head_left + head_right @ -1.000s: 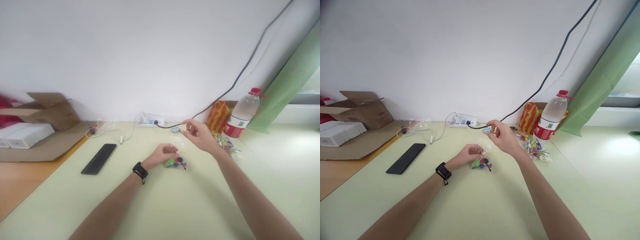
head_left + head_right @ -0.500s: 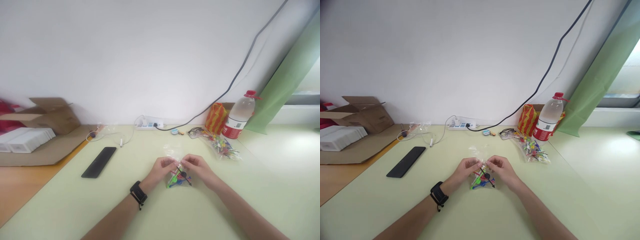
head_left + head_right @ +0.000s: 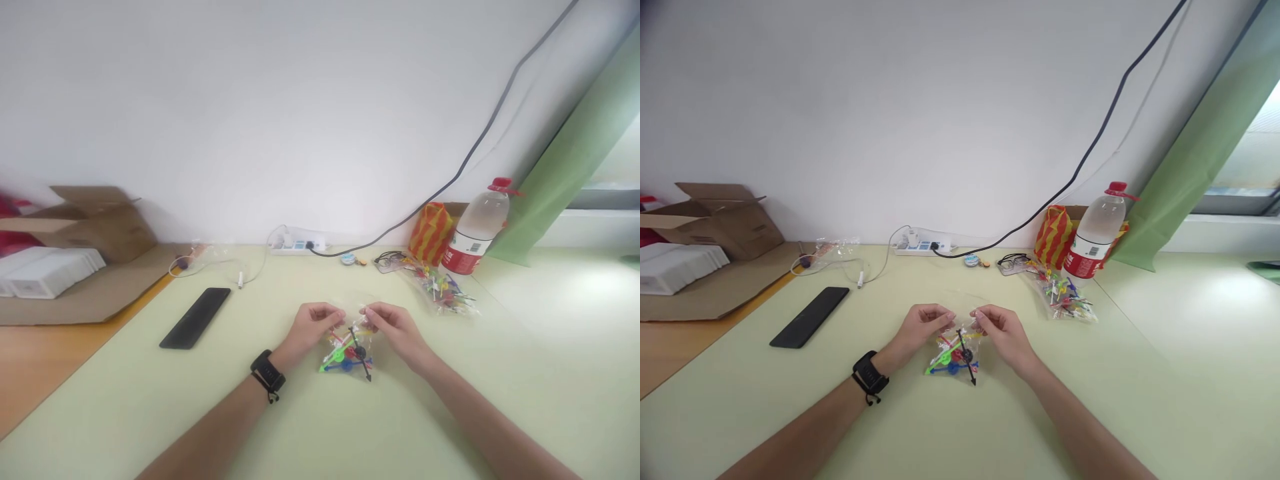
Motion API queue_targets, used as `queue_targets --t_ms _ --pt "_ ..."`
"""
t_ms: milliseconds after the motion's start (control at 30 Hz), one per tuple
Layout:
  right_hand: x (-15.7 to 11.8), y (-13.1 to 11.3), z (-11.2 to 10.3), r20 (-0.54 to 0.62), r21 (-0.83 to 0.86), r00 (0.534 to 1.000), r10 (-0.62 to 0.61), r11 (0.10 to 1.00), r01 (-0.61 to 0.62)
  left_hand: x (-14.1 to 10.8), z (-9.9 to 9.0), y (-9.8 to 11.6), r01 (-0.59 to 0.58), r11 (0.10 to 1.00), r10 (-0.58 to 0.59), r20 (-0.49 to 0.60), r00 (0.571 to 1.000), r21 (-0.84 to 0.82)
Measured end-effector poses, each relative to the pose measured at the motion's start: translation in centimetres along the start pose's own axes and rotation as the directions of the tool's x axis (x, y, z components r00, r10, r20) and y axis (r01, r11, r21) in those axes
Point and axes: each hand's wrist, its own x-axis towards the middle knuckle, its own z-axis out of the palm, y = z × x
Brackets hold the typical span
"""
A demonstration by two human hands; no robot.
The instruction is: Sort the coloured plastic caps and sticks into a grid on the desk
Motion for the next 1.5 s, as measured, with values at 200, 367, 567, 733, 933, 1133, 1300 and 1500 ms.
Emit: queue_targets --t_ms 200,367,567,733,933,1133,1300,1500 --pt "0.1 -0.4 -0.2 -0.043 0.007 0.999 0.014 1.000 -0.014 0.3 -1.1 0.6 -0.043 0.997 0.043 0.006 0.999 0.064" --pt "0.1 -0.1 -0.6 -0.052 0.086 0.997 0.052 0.995 -0.047 0.4 -1.7 0.9 -0.070 0.998 0.071 0.015 0.997 -0.004" --pt "0.4 0.8 -1.0 -0.007 0.311 0.987 0.161 0.938 -0.151 0.4 -2.0 0.4 -0.010 0.988 0.021 0.073 0.997 -0.155" --pt "0.7 1.4 -1.0 0.016 0.433 0.985 0.171 0.887 -0.161 0.5 -1.6 0.4 0.037 0.944 -0.028 0.033 0.999 -0.328" --pt "0.4 0.7 -0.7 -0.036 0.270 0.996 0.078 0.961 -0.066 0.4 -1.2 0.8 -0.047 0.957 0.058 0.030 0.998 -0.285" --pt "0.2 0.4 -0.3 -0.080 0.162 0.997 -0.004 0.987 0.017 0.5 -0.7 0.4 -0.104 0.993 0.099 -0.113 0.989 -0.046" --pt "0.3 0.6 -0.6 -0.117 0.120 0.993 0.036 0.992 -0.022 0.7 -1.0 0.1 -0.074 0.997 0.074 -0.081 0.994 -0.001" --pt "0.2 0.2 -0.4 0.013 0.058 0.993 0.113 0.992 -0.114 0.3 -0.9 0.1 -0.051 0.998 0.050 -0.004 0.999 -0.025"
